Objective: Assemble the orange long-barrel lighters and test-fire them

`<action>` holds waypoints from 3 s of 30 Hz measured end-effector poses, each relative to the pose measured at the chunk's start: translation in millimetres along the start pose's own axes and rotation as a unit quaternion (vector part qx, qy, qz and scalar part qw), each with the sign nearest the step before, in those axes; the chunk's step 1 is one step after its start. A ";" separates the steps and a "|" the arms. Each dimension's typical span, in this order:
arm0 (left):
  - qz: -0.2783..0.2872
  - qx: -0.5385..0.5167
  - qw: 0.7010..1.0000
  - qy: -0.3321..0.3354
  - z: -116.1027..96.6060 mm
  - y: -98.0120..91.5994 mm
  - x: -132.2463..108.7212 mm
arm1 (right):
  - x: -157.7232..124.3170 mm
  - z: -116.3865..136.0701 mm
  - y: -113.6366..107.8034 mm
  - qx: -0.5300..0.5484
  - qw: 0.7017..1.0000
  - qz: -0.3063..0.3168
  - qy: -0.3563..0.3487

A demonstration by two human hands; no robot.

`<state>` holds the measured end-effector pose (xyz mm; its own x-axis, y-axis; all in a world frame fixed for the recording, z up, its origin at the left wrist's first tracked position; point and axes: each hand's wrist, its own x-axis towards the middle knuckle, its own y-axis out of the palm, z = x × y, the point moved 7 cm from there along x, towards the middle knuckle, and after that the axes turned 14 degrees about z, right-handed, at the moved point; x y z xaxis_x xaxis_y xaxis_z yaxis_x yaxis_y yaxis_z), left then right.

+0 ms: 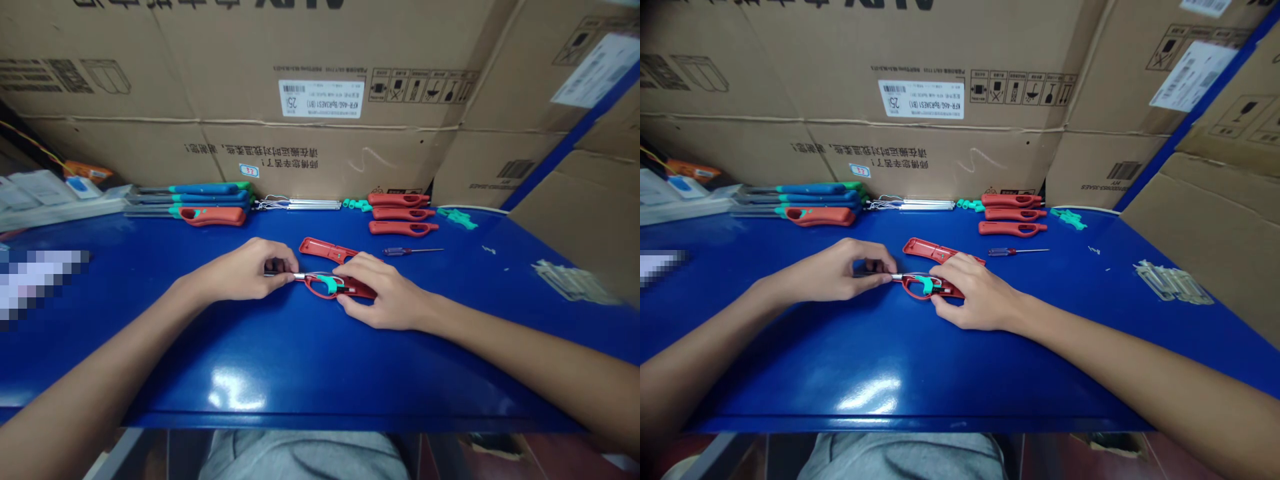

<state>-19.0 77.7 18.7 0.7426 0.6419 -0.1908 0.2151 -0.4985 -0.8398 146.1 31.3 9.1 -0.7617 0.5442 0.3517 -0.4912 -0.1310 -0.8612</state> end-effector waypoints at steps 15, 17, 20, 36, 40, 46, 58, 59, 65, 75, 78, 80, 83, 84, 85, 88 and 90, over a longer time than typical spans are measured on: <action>0.015 0.016 0.999 0.028 -1.8 -0.4 -0.3 | 1.4 0.9 -0.1 0.010 1.000 0.007 -0.006; 0.017 0.017 0.999 0.028 -1.8 0.0 0.5 | 0.9 -0.1 0.3 0.012 1.000 0.009 -0.004; 0.018 0.025 0.999 0.022 -2.4 0.5 1.2 | 0.3 -0.7 0.4 0.010 1.000 0.009 -0.003; 0.012 0.044 0.999 0.011 -9.4 7.1 1.3 | -1.4 3.1 -2.1 0.014 0.998 -0.014 -0.051; 0.010 0.032 0.999 0.012 -8.8 7.2 2.2 | -2.0 3.2 -3.2 0.009 0.998 -0.019 -0.063; 0.006 0.034 0.999 0.007 -8.8 3.8 0.4 | -2.5 2.8 -4.4 -0.017 0.999 -0.027 -0.035; 0.035 0.062 0.997 0.008 -10.2 6.6 0.3 | 1.4 -0.5 1.1 -0.003 1.000 0.025 0.001; 0.032 0.067 0.997 0.012 -10.7 6.8 0.2 | 1.6 -0.3 1.5 0.002 0.999 0.032 0.000; 0.006 0.063 0.997 0.039 -17.9 8.1 0.3 | 1.0 0.5 0.9 0.006 0.999 0.035 -0.008; -0.008 0.045 0.997 0.055 -21.6 11.6 5.0 | -1.7 1.3 -1.2 -0.001 0.999 0.010 -0.034; -0.004 0.050 0.997 0.055 -22.4 11.7 4.9 | -1.5 3.0 -1.7 -0.004 0.999 0.003 -0.043; -0.004 0.059 0.997 0.057 -23.5 11.4 5.0 | -0.7 2.4 -0.5 -0.002 0.999 0.009 -0.032; -0.015 0.064 0.996 0.059 -24.1 10.4 5.1 | 0.3 0.6 1.4 0.000 1.000 0.023 -0.011; -0.020 0.062 0.996 0.060 -24.0 10.2 5.1 | 0.5 0.3 1.6 0.001 1.000 0.025 -0.007; -0.024 0.060 0.996 0.062 -24.1 10.3 5.0 | 0.6 0.0 1.6 0.002 1.000 0.027 -0.004; -0.021 0.066 0.995 0.069 -25.9 12.3 4.9 | 0.9 -0.2 1.1 0.005 1.000 0.031 0.002; -0.012 0.072 0.995 0.072 -27.6 13.8 4.9 | 1.1 -0.2 0.6 0.005 0.999 0.032 0.003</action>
<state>5.1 57.9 20.2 0.8238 0.5571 -0.1044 0.1481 -0.3893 -0.9091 145.0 32.0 8.9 -0.7885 0.5402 0.2940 -0.4463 -0.1736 -0.8779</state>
